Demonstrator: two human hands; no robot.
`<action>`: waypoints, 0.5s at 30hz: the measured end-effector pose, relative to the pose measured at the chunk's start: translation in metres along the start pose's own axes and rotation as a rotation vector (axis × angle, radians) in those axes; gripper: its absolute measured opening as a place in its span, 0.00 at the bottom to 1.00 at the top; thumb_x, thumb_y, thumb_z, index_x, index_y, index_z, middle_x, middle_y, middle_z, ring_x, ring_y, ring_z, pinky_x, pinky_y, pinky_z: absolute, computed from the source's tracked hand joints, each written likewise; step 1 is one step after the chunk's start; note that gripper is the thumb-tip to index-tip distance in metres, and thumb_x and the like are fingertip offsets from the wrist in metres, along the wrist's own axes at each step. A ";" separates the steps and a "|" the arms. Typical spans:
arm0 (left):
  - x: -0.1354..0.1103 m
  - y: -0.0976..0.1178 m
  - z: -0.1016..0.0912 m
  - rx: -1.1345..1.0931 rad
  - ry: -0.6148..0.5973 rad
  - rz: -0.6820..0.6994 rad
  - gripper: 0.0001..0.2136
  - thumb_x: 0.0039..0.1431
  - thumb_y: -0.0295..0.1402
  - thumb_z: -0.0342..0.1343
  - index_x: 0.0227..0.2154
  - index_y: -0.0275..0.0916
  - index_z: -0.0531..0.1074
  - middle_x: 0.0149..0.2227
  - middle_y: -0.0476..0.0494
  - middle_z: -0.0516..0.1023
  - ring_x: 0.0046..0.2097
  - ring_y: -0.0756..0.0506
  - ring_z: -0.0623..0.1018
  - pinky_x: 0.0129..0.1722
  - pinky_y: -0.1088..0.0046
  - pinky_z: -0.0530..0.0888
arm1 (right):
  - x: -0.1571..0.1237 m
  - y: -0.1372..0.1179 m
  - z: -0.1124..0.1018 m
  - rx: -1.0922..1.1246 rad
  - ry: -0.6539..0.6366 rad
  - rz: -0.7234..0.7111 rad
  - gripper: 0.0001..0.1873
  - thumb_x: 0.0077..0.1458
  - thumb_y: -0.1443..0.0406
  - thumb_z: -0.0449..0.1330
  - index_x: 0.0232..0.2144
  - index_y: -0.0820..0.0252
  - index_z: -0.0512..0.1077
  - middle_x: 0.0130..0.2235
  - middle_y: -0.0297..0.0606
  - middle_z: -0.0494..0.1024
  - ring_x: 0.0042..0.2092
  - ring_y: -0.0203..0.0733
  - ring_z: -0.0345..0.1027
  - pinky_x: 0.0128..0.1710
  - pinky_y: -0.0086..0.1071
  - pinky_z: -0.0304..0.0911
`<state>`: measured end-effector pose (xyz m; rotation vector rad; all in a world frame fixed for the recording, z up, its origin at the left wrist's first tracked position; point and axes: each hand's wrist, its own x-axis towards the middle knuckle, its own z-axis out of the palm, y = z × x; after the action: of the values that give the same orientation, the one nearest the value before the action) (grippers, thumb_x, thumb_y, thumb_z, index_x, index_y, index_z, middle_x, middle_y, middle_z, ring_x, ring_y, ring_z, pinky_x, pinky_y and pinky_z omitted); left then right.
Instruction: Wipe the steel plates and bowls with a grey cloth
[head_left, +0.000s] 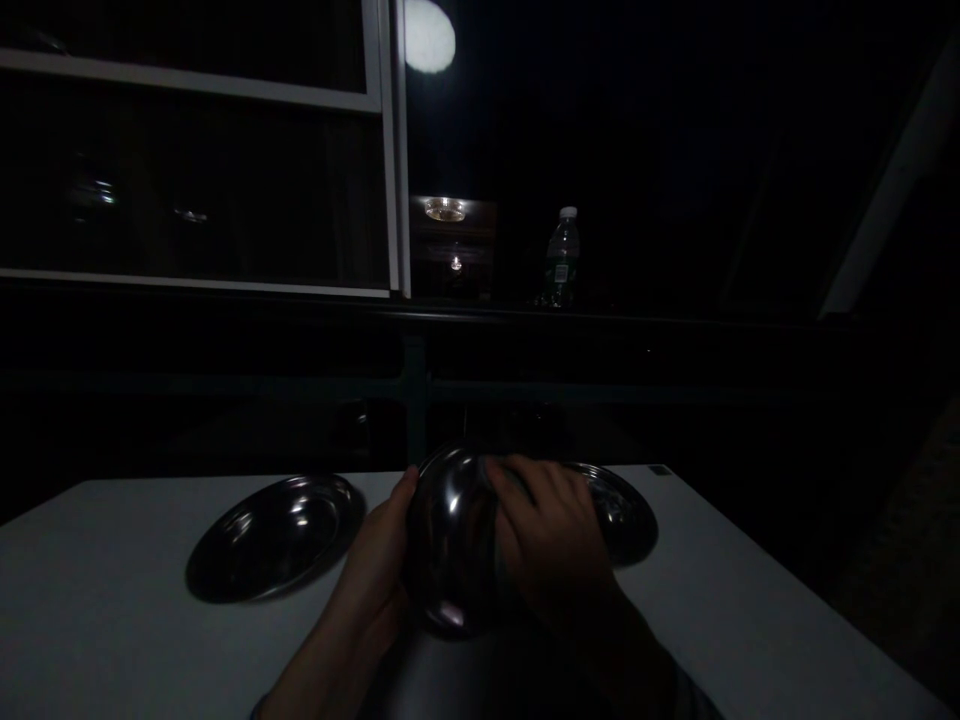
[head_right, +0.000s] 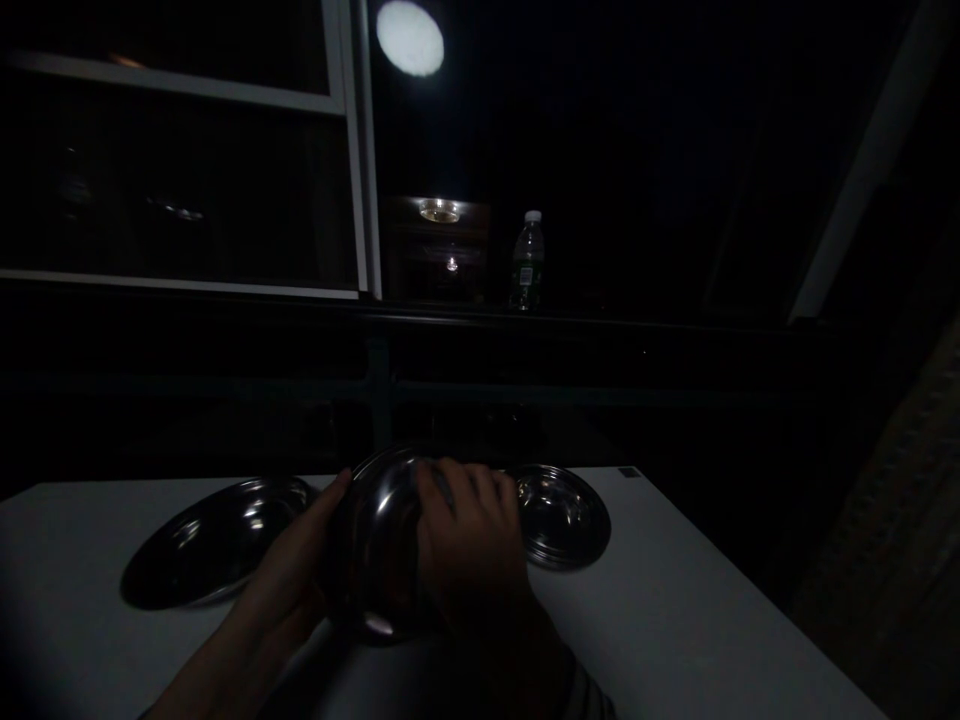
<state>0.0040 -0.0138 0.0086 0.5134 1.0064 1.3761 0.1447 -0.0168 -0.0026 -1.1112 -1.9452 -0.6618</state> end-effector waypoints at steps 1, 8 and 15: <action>0.000 -0.001 0.000 -0.015 0.007 0.005 0.09 0.53 0.35 0.56 0.25 0.35 0.74 0.20 0.46 0.77 0.21 0.49 0.76 0.22 0.75 0.72 | -0.001 -0.003 0.001 0.020 -0.010 -0.038 0.15 0.55 0.69 0.52 0.46 0.61 0.68 0.42 0.40 0.74 0.41 0.44 0.62 0.40 0.40 0.52; 0.001 0.001 -0.002 0.068 -0.004 0.045 0.11 0.50 0.39 0.57 0.25 0.34 0.75 0.20 0.45 0.77 0.22 0.48 0.75 0.22 0.75 0.70 | -0.002 -0.007 0.001 0.101 0.004 -0.133 0.14 0.57 0.66 0.50 0.45 0.57 0.68 0.43 0.36 0.73 0.41 0.42 0.62 0.40 0.39 0.52; 0.004 0.000 -0.006 0.154 0.025 0.085 0.15 0.45 0.43 0.59 0.28 0.33 0.75 0.21 0.44 0.77 0.26 0.45 0.76 0.25 0.73 0.69 | -0.003 -0.013 0.002 0.072 0.003 -0.173 0.13 0.57 0.66 0.50 0.44 0.58 0.68 0.42 0.36 0.74 0.40 0.42 0.61 0.38 0.39 0.52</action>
<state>-0.0017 -0.0117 0.0041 0.6613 1.1273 1.3894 0.1334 -0.0229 -0.0073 -0.9050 -2.0620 -0.6783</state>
